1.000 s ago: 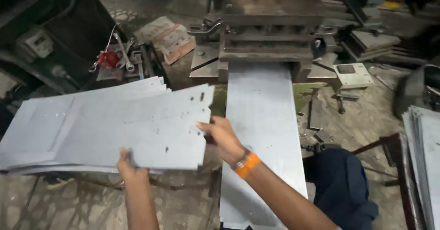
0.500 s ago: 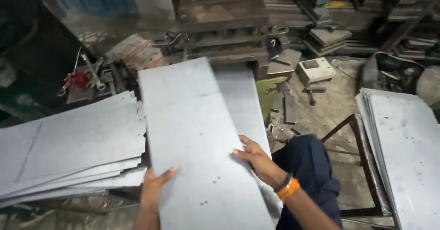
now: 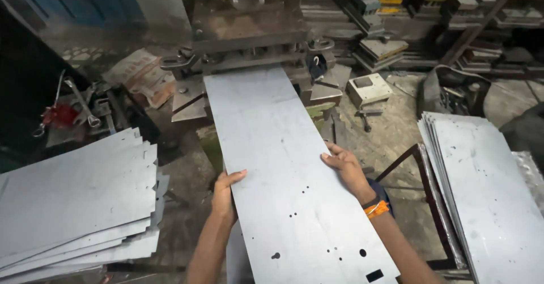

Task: Operating a metal stamping press to create patterns in sheet metal and stacking the finished parts.

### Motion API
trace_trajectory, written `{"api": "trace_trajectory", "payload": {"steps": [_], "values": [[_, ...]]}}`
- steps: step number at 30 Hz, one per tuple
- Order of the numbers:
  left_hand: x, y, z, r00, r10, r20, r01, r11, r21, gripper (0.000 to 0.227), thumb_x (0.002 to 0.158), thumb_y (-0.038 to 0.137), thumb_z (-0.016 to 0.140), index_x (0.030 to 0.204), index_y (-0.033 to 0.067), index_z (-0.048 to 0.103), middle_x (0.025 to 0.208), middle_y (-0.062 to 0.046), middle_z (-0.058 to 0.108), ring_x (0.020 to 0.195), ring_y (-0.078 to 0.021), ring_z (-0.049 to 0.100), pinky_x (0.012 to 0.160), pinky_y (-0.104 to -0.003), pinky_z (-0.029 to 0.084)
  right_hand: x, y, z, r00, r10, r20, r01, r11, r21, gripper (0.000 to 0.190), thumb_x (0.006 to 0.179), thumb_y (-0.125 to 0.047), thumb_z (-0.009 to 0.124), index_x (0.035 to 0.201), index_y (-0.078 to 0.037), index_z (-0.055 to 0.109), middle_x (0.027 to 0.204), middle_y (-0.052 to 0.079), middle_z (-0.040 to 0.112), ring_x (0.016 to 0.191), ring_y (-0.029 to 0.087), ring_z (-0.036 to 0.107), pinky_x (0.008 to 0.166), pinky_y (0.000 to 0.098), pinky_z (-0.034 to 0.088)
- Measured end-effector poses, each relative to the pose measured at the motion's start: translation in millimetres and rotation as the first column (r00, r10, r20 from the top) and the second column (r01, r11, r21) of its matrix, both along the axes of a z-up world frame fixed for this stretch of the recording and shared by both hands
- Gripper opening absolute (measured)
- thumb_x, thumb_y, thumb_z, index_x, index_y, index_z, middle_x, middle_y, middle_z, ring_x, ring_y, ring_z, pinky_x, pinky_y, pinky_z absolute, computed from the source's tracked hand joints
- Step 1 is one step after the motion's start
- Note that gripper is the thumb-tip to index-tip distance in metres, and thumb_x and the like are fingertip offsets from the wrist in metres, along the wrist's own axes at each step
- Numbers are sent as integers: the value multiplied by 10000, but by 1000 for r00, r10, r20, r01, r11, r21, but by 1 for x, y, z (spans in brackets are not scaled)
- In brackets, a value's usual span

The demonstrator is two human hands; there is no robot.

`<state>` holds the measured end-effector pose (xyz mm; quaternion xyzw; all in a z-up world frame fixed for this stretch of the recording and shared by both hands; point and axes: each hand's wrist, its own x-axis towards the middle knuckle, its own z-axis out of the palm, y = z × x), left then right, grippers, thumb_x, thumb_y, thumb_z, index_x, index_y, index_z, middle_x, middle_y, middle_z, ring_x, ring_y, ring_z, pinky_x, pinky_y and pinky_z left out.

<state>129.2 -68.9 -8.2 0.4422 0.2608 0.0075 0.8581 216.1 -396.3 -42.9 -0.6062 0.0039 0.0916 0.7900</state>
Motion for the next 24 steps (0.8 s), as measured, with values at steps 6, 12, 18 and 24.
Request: {"api": "trace_trajectory", "payload": {"steps": [6,12,18,24], "values": [[16,12,-23,997,-54,-61,42,983,-180,297,771,211,785,1032,75,741,986,-141,741,846,-273,690,858,-427,539,-34,1,29,985,-167,-39,167,986,3,227,828,-81,756,1019,41,747,831,226,731,518,220,677,465,298,513],[80,59,-79,998,-50,-47,43,991,-130,382,750,283,804,1063,67,766,1039,-130,750,909,-289,711,917,-458,531,22,42,39,967,-230,-108,211,964,-163,517,834,-235,823,1315,-90,700,1051,202,694,908,279,688,862,395,543],[148,81,-34,998,-59,12,59,998,30,336,708,227,865,1021,138,780,1003,-117,755,889,-234,728,883,-359,548,166,60,-11,988,-141,-61,134,986,-104,541,797,-224,855,1279,-43,689,968,145,725,793,214,722,713,350,585],[233,101,-35,976,-216,31,196,932,306,531,710,229,893,1220,206,747,1055,-83,761,925,-205,736,874,-351,549,204,99,33,995,-73,-61,67,993,-93,507,764,-111,777,1265,-94,698,910,63,737,780,161,752,691,288,595]]}}
